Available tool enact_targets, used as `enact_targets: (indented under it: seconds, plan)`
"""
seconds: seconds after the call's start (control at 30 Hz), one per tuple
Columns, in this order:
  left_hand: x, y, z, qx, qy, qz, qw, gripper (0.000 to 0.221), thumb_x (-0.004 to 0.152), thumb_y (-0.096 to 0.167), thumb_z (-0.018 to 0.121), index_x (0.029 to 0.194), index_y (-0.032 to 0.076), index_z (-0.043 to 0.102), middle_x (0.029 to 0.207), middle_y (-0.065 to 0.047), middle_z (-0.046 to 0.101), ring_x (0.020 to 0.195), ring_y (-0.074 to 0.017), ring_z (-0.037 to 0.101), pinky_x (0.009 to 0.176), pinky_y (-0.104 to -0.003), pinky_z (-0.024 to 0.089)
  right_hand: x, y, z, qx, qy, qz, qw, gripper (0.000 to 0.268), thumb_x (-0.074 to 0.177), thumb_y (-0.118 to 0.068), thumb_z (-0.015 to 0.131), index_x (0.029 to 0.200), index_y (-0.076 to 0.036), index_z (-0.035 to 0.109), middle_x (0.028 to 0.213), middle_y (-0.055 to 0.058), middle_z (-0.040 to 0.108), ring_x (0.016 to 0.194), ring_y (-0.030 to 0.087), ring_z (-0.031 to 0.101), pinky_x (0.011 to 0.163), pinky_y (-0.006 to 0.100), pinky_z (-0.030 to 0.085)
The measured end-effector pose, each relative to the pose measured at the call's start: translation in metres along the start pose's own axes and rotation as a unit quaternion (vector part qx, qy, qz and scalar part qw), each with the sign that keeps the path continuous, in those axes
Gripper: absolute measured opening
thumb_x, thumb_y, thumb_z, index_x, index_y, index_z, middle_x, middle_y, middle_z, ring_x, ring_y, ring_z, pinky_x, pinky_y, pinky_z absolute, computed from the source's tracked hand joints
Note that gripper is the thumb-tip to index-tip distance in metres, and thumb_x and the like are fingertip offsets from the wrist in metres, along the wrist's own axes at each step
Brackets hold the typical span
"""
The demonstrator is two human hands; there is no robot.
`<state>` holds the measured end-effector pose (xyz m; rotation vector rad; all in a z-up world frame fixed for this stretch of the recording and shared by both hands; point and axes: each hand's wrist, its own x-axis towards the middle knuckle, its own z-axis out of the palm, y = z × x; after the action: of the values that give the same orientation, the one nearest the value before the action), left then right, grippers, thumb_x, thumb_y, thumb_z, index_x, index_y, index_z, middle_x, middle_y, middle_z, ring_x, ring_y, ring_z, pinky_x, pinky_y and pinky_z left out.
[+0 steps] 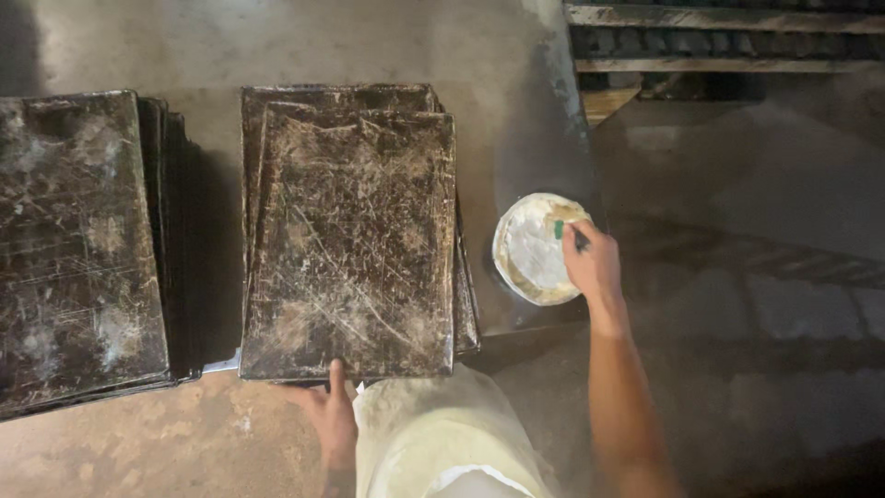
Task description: The person greases baking trays by dipping a brush into a bowl of grease and spreading it across each tray's surface. They move each greased tray to a stack on the left before repeating the process with the next tray from the stack on the right.
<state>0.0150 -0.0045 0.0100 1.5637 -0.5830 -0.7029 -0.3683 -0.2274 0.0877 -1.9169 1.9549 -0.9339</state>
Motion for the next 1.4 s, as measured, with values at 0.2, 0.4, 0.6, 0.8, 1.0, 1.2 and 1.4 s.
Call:
enact_targets:
  seconds: [0.2,0.4,0.6,0.8,1.0,1.2,1.4]
  plan:
    - [-0.011,0.007,-0.017,-0.022,-0.028,-0.076,0.996,0.096,0.09,0.006,0.068,0.164,0.005,0.007,0.166,-0.019,0.024,0.15,-0.0279,0.029,0.118,-0.039,0.032,0.012,0.029,0.022,-0.042,-0.023,-0.073,0.996,0.025,0.096,-0.023,0.068,0.113,-0.006,0.074,0.111,0.02,0.073,0.1,0.043,0.068,0.084,0.046,0.054]
    - [-0.042,-0.017,-0.018,-0.112,-0.04,-0.219,0.969,0.061,0.09,0.006,0.067,0.145,0.0,0.04,0.128,-0.022,0.059,0.107,-0.0337,0.064,0.089,-0.043,0.055,-0.012,-0.067,-0.026,0.166,-0.135,-0.127,0.969,0.016,0.101,-0.017,0.064,0.111,-0.008,0.072,0.099,0.01,0.077,0.092,0.025,0.076,0.083,0.037,0.057]
    - [-0.009,-0.02,-0.019,-0.133,-0.075,-0.293,0.944,0.037,0.098,0.014,0.061,0.128,-0.005,0.055,0.109,-0.023,0.071,0.089,-0.0314,0.076,0.077,-0.043,0.067,0.042,-0.13,0.002,0.116,-0.23,-0.309,0.916,0.016,0.095,-0.015,0.069,0.107,-0.004,0.072,0.099,0.013,0.076,0.086,0.024,0.072,0.074,0.037,0.057]
    - [-0.008,-0.019,-0.014,-0.185,-0.072,-0.261,0.945,0.034,0.097,0.012,0.06,0.126,-0.003,0.053,0.109,-0.019,0.068,0.087,-0.0289,0.074,0.075,-0.041,0.066,-0.005,-0.147,0.057,-0.003,-0.442,-0.375,0.815,0.026,0.104,-0.013,0.055,0.079,-0.009,0.057,0.071,0.005,0.059,0.06,0.02,0.062,0.06,0.031,0.055]
    - [-0.01,-0.03,-0.012,-0.19,-0.08,-0.233,0.95,0.034,0.098,0.013,0.061,0.127,-0.003,0.054,0.109,-0.019,0.07,0.085,-0.0272,0.073,0.072,-0.04,0.067,-0.058,-0.14,0.022,0.124,-0.521,-0.496,0.684,0.012,0.093,-0.016,0.065,0.084,-0.009,0.063,0.075,0.01,0.063,0.068,0.026,0.065,0.064,0.04,0.055]
    - [-0.009,-0.034,-0.015,-0.177,-0.098,-0.242,0.949,0.031,0.099,0.012,0.059,0.125,-0.004,0.053,0.107,-0.019,0.07,0.083,-0.0287,0.074,0.072,-0.041,0.068,0.096,-0.15,0.057,0.061,-0.308,-0.309,0.898,0.006,0.091,-0.006,0.062,0.089,-0.009,0.068,0.082,0.006,0.073,0.069,0.019,0.069,0.065,0.037,0.055]
    - [-0.009,-0.029,-0.016,-0.206,-0.111,-0.266,0.935,0.032,0.1,0.012,0.056,0.129,0.001,0.053,0.112,-0.015,0.069,0.087,-0.0265,0.073,0.077,-0.041,0.066,-0.037,-0.182,0.084,-0.02,-0.348,-0.55,0.759,0.014,0.096,-0.019,0.06,0.088,-0.013,0.07,0.08,0.011,0.069,0.071,0.028,0.069,0.065,0.042,0.058]
